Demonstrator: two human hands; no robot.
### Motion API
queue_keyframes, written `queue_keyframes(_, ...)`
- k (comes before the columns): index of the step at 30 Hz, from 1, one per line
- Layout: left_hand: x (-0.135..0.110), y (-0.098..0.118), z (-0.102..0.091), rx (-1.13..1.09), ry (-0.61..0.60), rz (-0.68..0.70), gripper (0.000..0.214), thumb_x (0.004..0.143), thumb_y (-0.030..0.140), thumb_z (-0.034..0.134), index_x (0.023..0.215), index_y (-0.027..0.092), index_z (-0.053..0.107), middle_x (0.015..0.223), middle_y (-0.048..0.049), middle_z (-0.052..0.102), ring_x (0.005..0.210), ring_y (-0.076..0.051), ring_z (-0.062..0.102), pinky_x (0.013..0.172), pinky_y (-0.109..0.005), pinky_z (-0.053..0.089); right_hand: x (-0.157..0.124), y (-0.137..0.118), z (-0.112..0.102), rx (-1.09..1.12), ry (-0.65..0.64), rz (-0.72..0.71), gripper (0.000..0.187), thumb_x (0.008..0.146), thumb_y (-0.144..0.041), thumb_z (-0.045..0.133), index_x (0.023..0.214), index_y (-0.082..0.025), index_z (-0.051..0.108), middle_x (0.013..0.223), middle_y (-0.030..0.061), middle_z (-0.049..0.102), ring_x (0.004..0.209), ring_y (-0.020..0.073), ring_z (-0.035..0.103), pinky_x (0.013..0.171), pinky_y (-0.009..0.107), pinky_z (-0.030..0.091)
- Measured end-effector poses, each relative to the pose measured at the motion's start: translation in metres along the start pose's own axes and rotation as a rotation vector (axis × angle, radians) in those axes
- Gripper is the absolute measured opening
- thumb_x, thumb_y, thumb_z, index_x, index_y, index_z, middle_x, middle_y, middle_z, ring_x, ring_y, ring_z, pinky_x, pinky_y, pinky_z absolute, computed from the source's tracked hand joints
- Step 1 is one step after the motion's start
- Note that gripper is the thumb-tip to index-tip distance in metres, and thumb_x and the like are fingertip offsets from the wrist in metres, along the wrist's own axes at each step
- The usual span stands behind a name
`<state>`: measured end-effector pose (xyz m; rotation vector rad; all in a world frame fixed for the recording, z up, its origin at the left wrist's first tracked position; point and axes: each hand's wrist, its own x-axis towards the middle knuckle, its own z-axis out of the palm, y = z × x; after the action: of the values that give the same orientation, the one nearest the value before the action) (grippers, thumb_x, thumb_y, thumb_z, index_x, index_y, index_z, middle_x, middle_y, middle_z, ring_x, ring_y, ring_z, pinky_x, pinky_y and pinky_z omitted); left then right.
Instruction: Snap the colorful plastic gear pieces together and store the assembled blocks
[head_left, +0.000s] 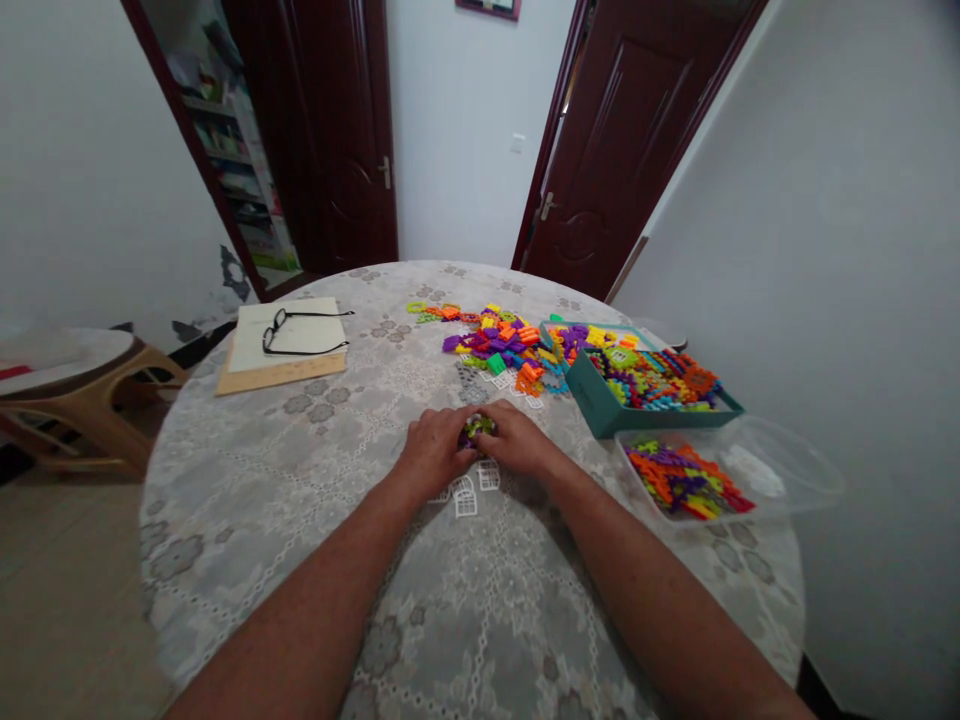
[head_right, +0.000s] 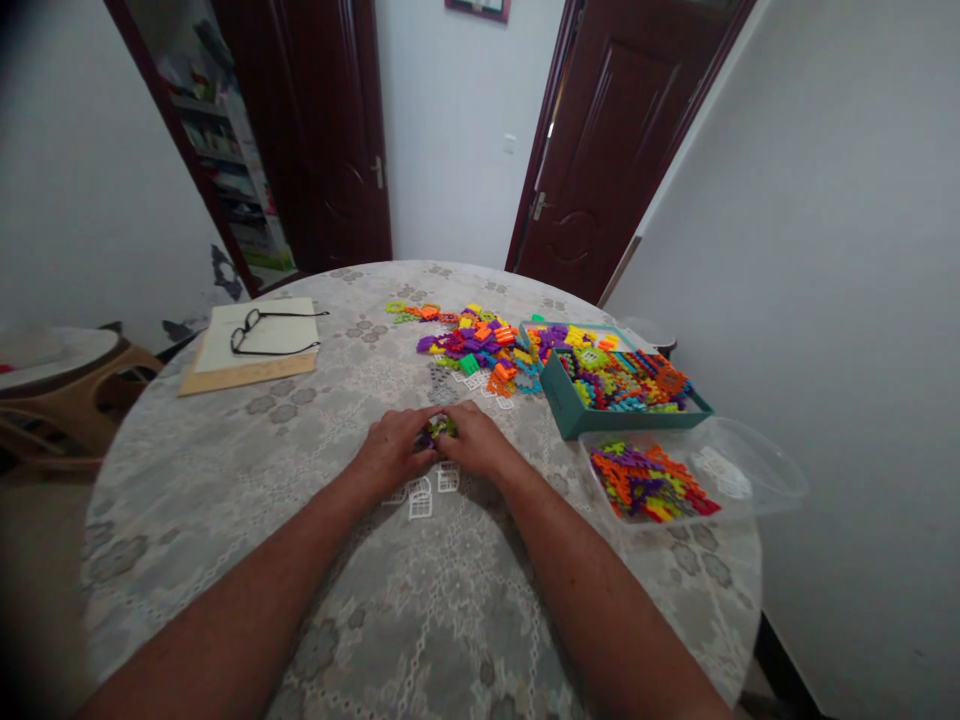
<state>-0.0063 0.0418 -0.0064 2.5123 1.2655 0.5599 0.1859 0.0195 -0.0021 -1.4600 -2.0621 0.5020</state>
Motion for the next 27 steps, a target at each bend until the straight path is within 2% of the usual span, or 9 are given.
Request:
queue_keyframes(4,-0.001,-0.001,0.003,-0.047,0.017,0.005,0.063,0.084,0.026,0.077,0.145,0.026,0.060,0.122,-0.0112,0.075,0.113,-0.033,0.064,0.100,-0.047,0.047,-0.001,0.004,-0.003,-0.001,-0.054,0.015,0.026,0.089,-0.017,0.069,0.114,-0.021,0.077,0.104,0.0050,0.071,0.107,0.0227,0.062,0.097,0.034,0.047)
queue_keyframes(7,-0.001,0.001,0.002,-0.124,0.041,-0.020,0.063,0.082,0.019,0.075,0.144,0.025,0.061,0.120,-0.0106,0.076,0.111,-0.032,0.065,0.101,-0.047,0.048,-0.002,0.005,-0.002,-0.027,-0.009,0.022,0.025,0.089,-0.017,0.070,0.114,-0.019,0.076,0.110,0.0075,0.069,0.111,0.0225,0.061,0.099,0.034,0.046)
queue_keyframes(11,0.000,0.003,0.000,-0.311,0.033,-0.017,0.067,0.079,0.007,0.067,0.142,0.031,0.062,0.112,-0.0043,0.079,0.106,-0.027,0.069,0.101,-0.045,0.051,-0.002,0.003,-0.003,0.003,-0.005,0.040,0.026,0.086,-0.017,0.074,0.112,-0.017,0.074,0.110,0.0087,0.069,0.106,0.0230,0.063,0.095,0.036,0.048)
queue_keyframes(14,0.001,0.003,0.001,-0.444,0.027,0.002,0.066,0.079,0.005,0.062,0.140,0.031,0.063,0.115,-0.0030,0.078,0.107,-0.024,0.070,0.101,-0.042,0.054,-0.002,0.002,-0.006,0.046,-0.015,0.013,0.042,0.085,-0.015,0.075,0.126,-0.021,0.072,0.113,0.0072,0.071,0.108,0.0235,0.064,0.096,0.036,0.048)
queue_keyframes(18,0.001,0.002,0.006,-0.584,0.017,0.025,0.065,0.081,0.003,0.056,0.141,0.026,0.060,0.123,-0.0060,0.073,0.108,-0.021,0.070,0.099,-0.038,0.056,-0.005,0.002,-0.010,0.038,-0.066,0.002,0.032,0.089,-0.026,0.078,0.120,-0.024,0.076,0.105,0.0056,0.072,0.101,0.0230,0.064,0.090,0.033,0.048)
queue_keyframes(20,0.000,0.001,0.007,-0.552,0.042,0.039,0.064,0.080,0.003,0.057,0.141,0.023,0.060,0.129,-0.0097,0.068,0.111,-0.021,0.069,0.102,-0.039,0.055,-0.008,0.001,-0.011,0.014,-0.070,0.023,0.028,0.088,-0.028,0.080,0.115,-0.023,0.078,0.102,0.0058,0.071,0.098,0.0225,0.064,0.088,0.032,0.047)
queue_keyframes(24,-0.005,0.004,0.006,-0.263,0.079,0.036,0.060,0.080,0.017,0.073,0.139,0.014,0.062,0.125,-0.0177,0.068,0.119,-0.034,0.064,0.109,-0.051,0.048,-0.015,0.000,-0.005,-0.157,-0.005,0.102,0.018,0.093,-0.032,0.073,0.105,-0.018,0.074,0.100,0.0079,0.064,0.097,0.0220,0.061,0.086,0.031,0.045)
queue_keyframes(27,-0.010,0.012,0.006,-0.117,0.054,0.025,0.066,0.077,0.028,0.083,0.139,0.017,0.062,0.120,-0.0169,0.071,0.115,-0.037,0.064,0.107,-0.053,0.046,-0.018,-0.001,0.001,-0.243,0.036,0.137,0.018,0.098,-0.037,0.068,0.103,-0.019,0.068,0.103,0.0084,0.061,0.097,0.0215,0.060,0.084,0.030,0.043)
